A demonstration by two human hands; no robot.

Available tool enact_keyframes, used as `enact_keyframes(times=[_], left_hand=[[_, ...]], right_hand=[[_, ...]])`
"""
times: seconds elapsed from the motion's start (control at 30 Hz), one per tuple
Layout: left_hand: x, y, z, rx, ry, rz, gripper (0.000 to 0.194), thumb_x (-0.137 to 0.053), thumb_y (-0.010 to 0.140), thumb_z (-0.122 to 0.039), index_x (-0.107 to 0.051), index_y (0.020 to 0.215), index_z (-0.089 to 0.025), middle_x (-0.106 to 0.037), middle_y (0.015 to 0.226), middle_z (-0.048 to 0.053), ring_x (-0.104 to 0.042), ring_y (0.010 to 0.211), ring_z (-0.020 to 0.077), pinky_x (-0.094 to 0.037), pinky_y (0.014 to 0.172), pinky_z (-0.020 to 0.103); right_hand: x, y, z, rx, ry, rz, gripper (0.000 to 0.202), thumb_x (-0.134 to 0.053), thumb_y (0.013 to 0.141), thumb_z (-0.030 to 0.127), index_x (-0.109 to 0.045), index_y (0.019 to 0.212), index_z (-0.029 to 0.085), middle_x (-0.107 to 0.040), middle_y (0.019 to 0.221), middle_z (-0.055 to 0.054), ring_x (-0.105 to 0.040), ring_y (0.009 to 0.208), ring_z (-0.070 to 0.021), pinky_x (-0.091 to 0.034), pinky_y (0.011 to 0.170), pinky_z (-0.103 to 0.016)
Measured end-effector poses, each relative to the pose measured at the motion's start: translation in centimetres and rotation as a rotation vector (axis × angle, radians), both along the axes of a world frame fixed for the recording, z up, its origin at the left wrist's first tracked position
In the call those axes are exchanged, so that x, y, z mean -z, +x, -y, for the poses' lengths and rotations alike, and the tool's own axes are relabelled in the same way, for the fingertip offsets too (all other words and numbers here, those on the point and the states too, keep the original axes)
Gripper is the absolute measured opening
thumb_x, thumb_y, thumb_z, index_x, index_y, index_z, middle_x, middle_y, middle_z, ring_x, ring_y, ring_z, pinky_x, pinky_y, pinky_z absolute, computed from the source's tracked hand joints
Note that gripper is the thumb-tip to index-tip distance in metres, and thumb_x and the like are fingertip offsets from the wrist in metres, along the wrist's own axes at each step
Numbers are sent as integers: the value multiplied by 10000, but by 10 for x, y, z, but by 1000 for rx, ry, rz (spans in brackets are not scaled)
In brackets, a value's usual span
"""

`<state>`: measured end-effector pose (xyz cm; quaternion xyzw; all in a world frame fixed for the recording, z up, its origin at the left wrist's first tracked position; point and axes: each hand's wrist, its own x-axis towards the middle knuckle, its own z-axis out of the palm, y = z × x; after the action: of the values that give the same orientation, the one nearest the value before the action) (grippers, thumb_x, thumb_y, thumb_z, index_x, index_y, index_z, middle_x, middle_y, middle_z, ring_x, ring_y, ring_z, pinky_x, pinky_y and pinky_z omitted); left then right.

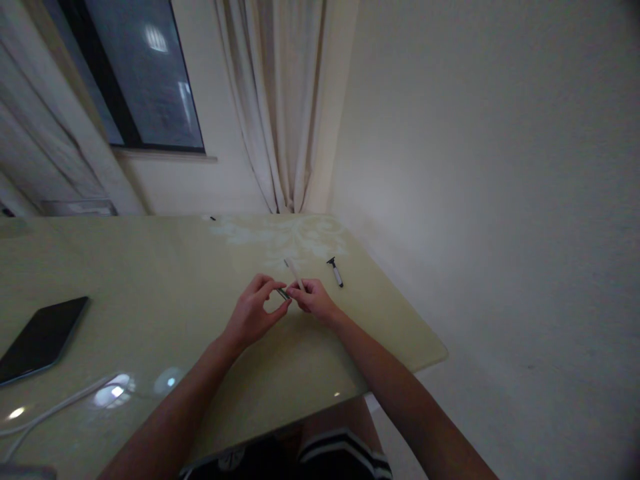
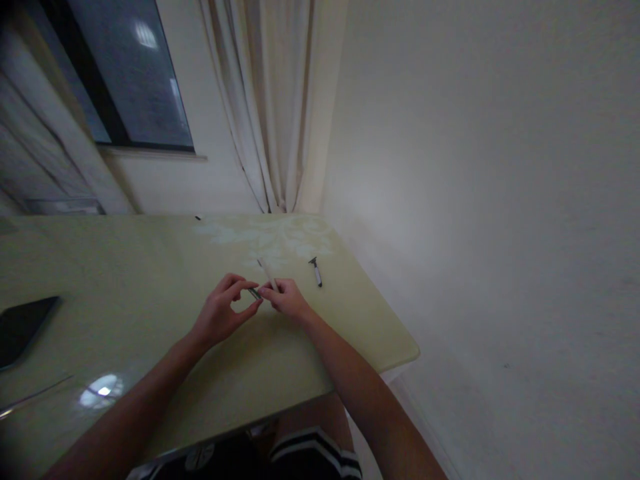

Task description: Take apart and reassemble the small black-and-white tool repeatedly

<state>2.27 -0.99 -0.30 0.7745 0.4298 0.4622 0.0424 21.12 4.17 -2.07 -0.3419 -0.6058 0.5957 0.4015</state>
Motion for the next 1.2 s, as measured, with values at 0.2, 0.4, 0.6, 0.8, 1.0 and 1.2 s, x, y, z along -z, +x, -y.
enact_keyframes(times=[0.2, 0.4, 0.6, 0.8, 1.0, 1.2], left_hand=[[8, 6, 0, -52, 32, -19, 273, -719, 902, -290, -701, 1164, -215, -598, 1071, 69, -621, 838, 175, -575, 746, 320], [8, 6, -1, -50, 9, 5, 293, -738, 894, -319, -707, 1173, -233, -610, 1080, 68, -617, 820, 172, -571, 737, 319], [4, -4, -8, 112, -115, 56, 224, -754, 894, -381, -759, 1068, -241, -637, 943, 26, -538, 683, 127, -511, 629, 260], [5, -6, -12, 192, -227, 95, 236, -759, 885, -403, -756, 1042, -226, -641, 892, 14, -521, 665, 124, -482, 623, 258], [9, -4, -11, 247, -268, 111, 413, -751, 891, -359, -695, 1290, -268, -637, 988, 24, -516, 677, 118, -495, 636, 261], [11, -5, -13, 223, -239, 178, 297, -698, 911, -284, -701, 1205, -239, -625, 1022, 39, -555, 702, 119, -529, 659, 266]], right_hand=[[-2, 1, 0, 16, 22, 1, 368, -782, 758, 506, -675, 810, 157, -436, 484, 92, -318, 422, -63, -210, 431, -221], [1, 2, -1, 44, 37, 25, 321, -773, 751, 461, -673, 807, 160, -451, 500, 86, -338, 436, -66, -223, 439, -216], [1, 4, -4, 96, 10, -7, 303, -751, 728, 450, -605, 768, 189, -418, 473, 104, -332, 410, -67, -231, 420, -215], [-2, 3, -3, 78, -24, -15, 323, -768, 712, 462, -609, 760, 185, -437, 477, 101, -337, 401, -64, -229, 412, -219], [-2, 4, -2, -22, -6, 10, 334, -773, 734, 470, -668, 808, 162, -415, 462, 108, -302, 397, -59, -195, 417, -222], [-6, 5, 0, -31, 3, -13, 412, -752, 782, 550, -692, 874, 152, -422, 490, 101, -318, 408, -63, -211, 417, -225]])
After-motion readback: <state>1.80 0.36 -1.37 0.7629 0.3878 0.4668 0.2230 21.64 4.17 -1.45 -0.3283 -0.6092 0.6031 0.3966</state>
